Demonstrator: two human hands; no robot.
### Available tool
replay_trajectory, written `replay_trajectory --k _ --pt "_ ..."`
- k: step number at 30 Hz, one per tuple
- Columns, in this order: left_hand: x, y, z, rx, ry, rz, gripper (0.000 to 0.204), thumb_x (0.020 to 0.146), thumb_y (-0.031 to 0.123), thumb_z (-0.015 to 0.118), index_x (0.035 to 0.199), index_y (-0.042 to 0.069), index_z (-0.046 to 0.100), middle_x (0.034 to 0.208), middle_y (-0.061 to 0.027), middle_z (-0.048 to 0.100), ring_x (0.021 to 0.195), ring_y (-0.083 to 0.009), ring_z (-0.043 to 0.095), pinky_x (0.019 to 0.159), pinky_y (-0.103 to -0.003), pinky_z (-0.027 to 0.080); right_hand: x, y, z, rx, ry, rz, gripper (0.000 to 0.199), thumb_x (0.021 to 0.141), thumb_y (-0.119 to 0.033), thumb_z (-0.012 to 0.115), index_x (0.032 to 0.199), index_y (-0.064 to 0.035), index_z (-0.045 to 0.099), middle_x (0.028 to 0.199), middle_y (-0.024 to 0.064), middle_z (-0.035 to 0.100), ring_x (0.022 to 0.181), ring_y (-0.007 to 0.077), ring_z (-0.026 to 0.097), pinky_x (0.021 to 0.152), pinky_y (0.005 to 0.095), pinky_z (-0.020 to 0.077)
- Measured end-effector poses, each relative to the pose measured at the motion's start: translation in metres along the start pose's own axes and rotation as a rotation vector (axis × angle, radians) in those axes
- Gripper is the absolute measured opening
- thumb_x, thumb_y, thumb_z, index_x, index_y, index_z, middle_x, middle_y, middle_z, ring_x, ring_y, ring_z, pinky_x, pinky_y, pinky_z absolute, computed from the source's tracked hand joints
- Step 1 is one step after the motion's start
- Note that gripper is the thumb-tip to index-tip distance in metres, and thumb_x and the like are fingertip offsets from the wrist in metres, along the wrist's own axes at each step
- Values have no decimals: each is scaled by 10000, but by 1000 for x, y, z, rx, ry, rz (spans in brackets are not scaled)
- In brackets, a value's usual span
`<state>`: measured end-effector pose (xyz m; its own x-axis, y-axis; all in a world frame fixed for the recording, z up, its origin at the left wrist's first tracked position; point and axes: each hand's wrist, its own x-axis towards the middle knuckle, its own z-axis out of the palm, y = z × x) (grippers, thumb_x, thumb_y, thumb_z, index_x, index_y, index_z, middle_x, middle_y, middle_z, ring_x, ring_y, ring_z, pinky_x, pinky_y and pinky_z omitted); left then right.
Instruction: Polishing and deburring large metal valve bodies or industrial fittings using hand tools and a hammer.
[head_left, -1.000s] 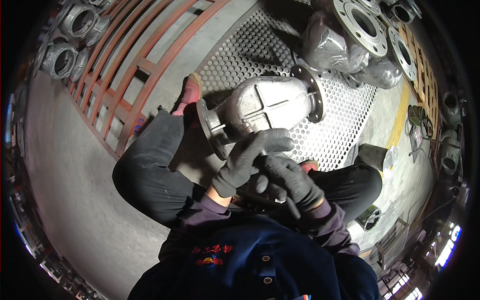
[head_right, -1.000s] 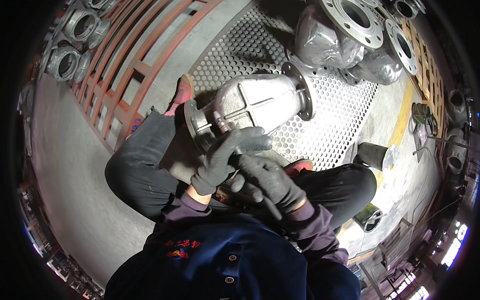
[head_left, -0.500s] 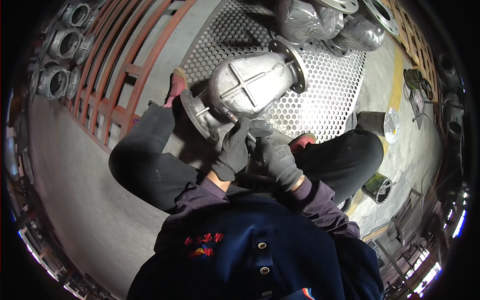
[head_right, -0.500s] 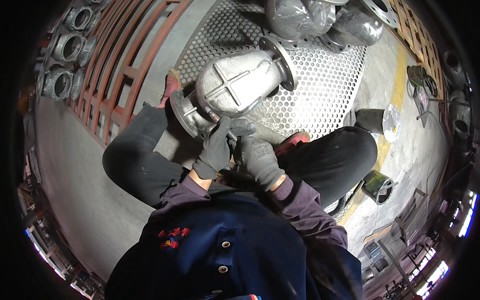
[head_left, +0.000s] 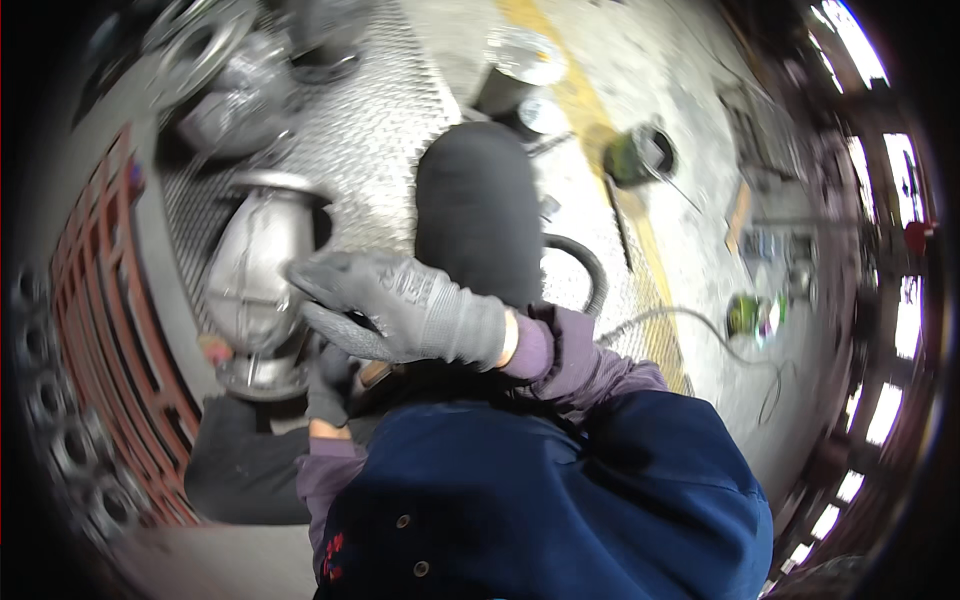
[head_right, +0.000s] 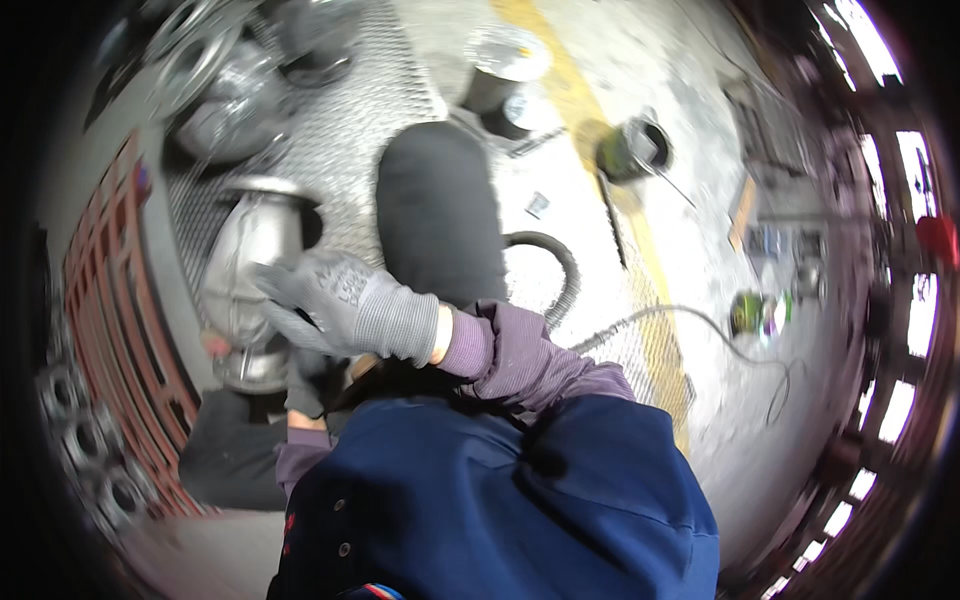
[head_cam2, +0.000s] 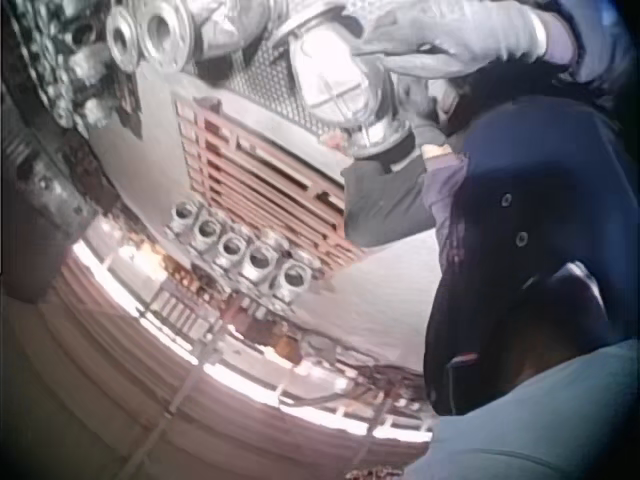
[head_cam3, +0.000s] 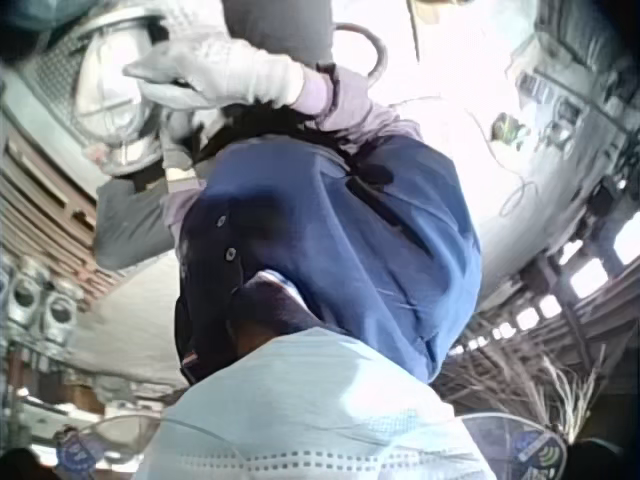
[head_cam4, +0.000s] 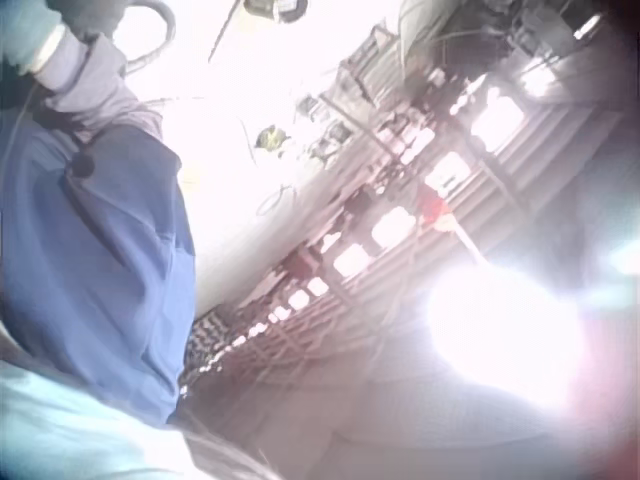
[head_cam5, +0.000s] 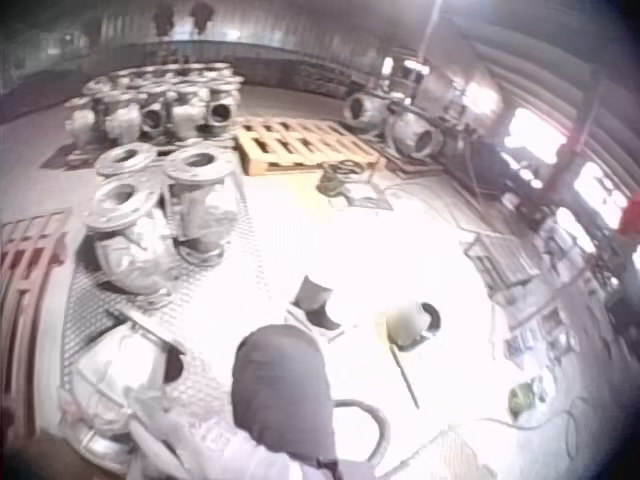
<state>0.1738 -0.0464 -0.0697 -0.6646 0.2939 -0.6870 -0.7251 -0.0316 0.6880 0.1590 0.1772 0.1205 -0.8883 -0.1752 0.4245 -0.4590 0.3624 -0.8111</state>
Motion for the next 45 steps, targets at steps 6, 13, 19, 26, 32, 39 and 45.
replay_trajectory --k 6,13,19,26,32,39,45 --pt "-4 49 38 279 107 -4 576 954 382 476 1333 -48 428 1174 -246 573 1076 -270 587 900 -334 471 -43 51 -174 -300 753 267 322 885 -170 611 1156 4 593 913 162 668 771 218 656 681 297 509" --pt "-3 35 32 269 155 4 496 967 353 468 1278 -32 490 1153 -197 571 1036 -246 584 898 -329 480 -321 267 -219 -679 -144 1507 504 831 -408 476 991 31 665 1011 291 630 1001 419 594 924 423 448" --pt "-1 20 -14 782 32 74 442 1013 296 339 1205 -58 522 1115 -143 596 1004 -213 544 873 -317 412 -281 252 -132 -254 149 1691 585 796 -426 522 1032 99 626 1066 330 602 1047 433 584 943 428 446" --pt "39 16 6 1018 -91 163 496 933 346 508 1225 -55 512 1164 -178 588 992 -254 558 876 -346 426 -195 358 -160 -435 605 1393 898 806 -492 569 1336 175 286 1113 351 567 1006 443 597 895 426 473" --pt "104 115 -92 1164 -139 291 514 916 351 530 1231 -55 507 1167 -180 589 996 -261 562 879 -352 429 -129 411 -176 -280 697 1763 856 760 -228 659 1369 121 170 1135 274 587 1048 367 607 889 387 490" --pt "73 41 85 1302 -410 382 536 897 356 556 1237 -54 502 1169 -182 590 1000 -269 566 884 -358 432 -210 410 -175 -324 798 1464 636 827 -295 567 1253 140 383 1068 302 601 1004 371 613 848 397 486" --pt "77 71 80 1397 -510 543 557 881 361 578 1243 -54 497 1172 -185 591 1004 -276 569 887 -364 434 -232 242 -123 369 607 1472 378 826 -225 479 938 109 617 793 224 648 626 313 650 586 397 527"
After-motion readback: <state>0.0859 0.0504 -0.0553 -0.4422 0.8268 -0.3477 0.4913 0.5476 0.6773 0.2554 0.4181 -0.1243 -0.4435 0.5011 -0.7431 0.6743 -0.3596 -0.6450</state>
